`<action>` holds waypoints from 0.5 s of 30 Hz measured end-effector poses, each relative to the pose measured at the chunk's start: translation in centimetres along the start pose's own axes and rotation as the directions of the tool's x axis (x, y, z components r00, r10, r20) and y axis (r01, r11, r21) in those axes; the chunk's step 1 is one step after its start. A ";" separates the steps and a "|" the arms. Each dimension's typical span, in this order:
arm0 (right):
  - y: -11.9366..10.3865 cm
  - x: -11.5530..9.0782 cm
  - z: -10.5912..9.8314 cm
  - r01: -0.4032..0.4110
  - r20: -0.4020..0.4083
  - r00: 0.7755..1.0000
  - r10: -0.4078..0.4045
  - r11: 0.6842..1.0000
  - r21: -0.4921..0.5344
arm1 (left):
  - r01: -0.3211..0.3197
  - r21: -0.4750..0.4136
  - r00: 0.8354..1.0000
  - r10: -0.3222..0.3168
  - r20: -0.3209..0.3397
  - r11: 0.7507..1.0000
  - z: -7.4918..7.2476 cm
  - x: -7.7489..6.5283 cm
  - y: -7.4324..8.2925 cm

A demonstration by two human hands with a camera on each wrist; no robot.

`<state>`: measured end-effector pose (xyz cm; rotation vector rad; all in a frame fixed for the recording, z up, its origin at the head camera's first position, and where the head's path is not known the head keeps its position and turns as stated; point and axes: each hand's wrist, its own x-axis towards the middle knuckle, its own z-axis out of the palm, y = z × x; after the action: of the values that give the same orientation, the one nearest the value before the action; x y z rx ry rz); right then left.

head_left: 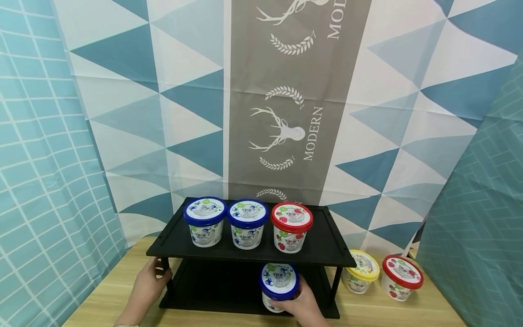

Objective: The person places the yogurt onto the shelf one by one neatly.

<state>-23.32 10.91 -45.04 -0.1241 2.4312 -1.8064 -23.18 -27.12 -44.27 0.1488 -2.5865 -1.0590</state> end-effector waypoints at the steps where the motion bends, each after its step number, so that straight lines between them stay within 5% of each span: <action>1: 0.0 0.0 0.1 0.005 0.003 1.000 -0.005 1.000 0.002 | 0.000 0.000 1.000 0.000 -0.001 1.000 0.0 0.0 0.0; 15: -0.3 0.3 1.0 0.029 0.004 1.000 -0.029 1.000 -0.007 | 0.000 -0.004 1.000 0.000 -0.002 1.000 0.1 0.1 -0.1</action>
<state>-23.49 9.80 -45.11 -0.1642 2.4460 -1.8073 -23.27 -27.15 -44.38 0.1483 -2.5830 -1.0629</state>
